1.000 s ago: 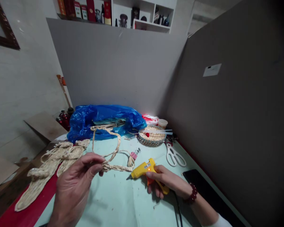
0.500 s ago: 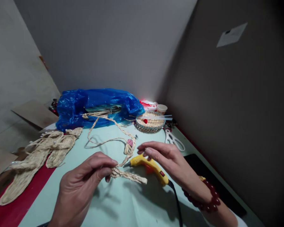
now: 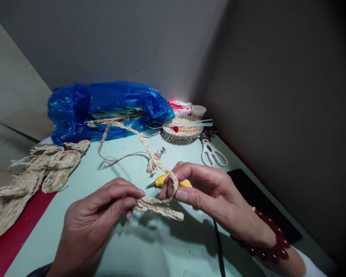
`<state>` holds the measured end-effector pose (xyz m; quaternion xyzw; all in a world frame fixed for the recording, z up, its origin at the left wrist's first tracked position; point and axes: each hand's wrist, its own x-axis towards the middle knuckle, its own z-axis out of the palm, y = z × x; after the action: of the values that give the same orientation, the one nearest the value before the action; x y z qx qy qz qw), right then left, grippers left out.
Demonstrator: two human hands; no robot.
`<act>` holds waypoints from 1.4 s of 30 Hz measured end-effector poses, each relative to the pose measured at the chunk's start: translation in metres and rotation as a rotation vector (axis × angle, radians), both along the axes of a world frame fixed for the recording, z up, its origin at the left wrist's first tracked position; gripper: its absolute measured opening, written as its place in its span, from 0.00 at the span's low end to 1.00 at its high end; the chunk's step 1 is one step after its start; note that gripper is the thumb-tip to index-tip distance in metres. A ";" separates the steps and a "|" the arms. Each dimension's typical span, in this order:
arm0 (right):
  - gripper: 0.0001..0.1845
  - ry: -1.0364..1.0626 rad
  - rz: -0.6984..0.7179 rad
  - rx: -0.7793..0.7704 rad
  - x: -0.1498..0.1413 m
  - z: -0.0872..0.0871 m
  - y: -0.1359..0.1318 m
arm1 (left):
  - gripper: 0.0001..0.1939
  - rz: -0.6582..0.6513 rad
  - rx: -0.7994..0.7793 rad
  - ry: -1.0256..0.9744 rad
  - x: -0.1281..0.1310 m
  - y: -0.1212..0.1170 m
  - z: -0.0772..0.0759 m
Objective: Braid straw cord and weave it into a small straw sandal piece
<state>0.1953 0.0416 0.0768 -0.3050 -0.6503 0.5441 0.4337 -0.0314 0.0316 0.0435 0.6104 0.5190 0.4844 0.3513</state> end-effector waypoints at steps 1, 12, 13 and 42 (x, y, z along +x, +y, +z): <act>0.04 -0.029 0.000 0.044 0.001 0.000 -0.001 | 0.08 -0.004 -0.007 0.008 0.000 0.001 -0.001; 0.07 -0.279 -0.006 0.339 0.003 -0.003 0.003 | 0.07 -0.027 -0.108 -0.085 0.011 -0.001 0.002; 0.06 -0.283 -0.003 0.345 0.003 -0.004 0.004 | 0.07 -0.021 -0.121 -0.087 0.012 -0.002 0.003; 0.32 -0.300 -0.049 0.430 0.008 -0.023 0.003 | 0.05 0.077 -0.238 -0.057 0.007 0.008 0.000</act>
<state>0.2030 0.0444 0.0543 -0.2987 -0.8005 0.3313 0.4003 -0.0242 0.0392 0.0430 0.5300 0.5855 0.4498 0.4170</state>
